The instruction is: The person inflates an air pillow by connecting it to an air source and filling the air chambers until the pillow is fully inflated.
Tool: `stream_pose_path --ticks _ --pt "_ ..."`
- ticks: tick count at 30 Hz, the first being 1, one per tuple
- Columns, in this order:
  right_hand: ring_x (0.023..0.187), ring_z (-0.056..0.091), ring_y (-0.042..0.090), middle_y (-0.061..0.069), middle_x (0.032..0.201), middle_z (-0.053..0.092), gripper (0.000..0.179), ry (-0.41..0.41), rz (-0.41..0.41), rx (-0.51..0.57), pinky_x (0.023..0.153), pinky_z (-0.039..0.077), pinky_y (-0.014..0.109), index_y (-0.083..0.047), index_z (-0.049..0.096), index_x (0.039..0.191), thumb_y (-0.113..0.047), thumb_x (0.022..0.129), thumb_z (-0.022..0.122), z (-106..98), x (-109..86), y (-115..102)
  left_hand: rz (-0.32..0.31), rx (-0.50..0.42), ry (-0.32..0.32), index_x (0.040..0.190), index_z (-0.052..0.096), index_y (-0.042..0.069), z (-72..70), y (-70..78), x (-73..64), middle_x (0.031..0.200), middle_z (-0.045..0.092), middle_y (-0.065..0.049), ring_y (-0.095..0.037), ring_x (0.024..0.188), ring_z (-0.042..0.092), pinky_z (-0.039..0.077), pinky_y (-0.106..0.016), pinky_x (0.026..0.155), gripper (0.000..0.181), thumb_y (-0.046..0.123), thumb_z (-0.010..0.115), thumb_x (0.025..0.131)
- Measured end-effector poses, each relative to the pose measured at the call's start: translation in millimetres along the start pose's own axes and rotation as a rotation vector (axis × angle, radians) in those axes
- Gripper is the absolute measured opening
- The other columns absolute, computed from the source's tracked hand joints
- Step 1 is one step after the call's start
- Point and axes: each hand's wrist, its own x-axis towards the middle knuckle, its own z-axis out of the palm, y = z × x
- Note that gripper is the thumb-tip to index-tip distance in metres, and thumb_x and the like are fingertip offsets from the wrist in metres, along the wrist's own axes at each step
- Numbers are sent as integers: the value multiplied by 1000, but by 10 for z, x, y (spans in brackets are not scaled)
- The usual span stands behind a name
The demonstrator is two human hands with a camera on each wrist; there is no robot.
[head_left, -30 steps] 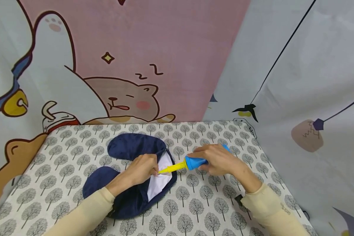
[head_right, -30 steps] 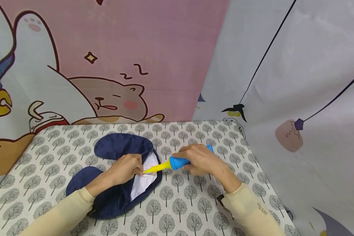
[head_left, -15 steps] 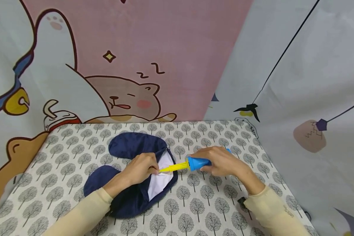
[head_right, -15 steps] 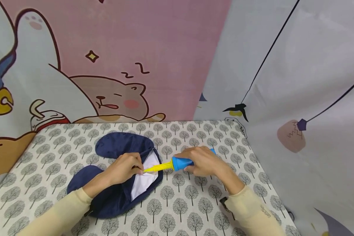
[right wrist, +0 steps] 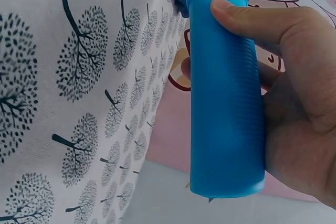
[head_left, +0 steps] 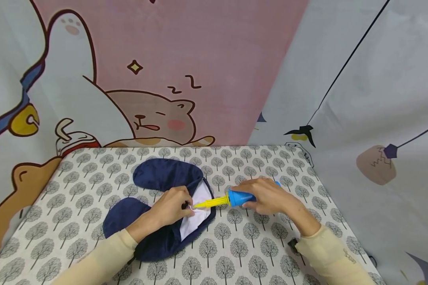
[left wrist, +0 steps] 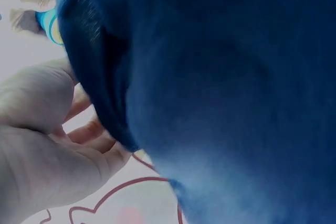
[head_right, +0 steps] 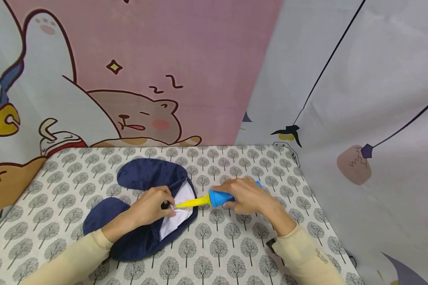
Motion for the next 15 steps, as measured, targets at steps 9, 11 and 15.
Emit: stream_pose_path --ticks 9,11,15 --pt "109 81 25 13 141 81 63 34 -3 -42 84 66 35 -16 73 151 -16 91 93 -39 -8 -43 122 78 24 90 82 10 -1 -29 14 95 73 -3 -12 80 67 55 -25 71 12 12 94 93" --pt "115 82 30 15 142 80 64 52 -8 -72 89 68 41 -18 73 151 -16 91 94 -74 -4 -69 141 91 18 90 80 9 -32 -20 19 93 72 -3 -12 79 65 55 -25 71 13 10 92 94" --pt "121 80 36 15 145 78 65 64 -6 -141 97 68 51 -20 72 153 -17 91 94 -143 8 -147 182 121 4 86 77 9 -98 0 42 86 72 -1 -12 73 66 56 -26 66 16 7 91 94"
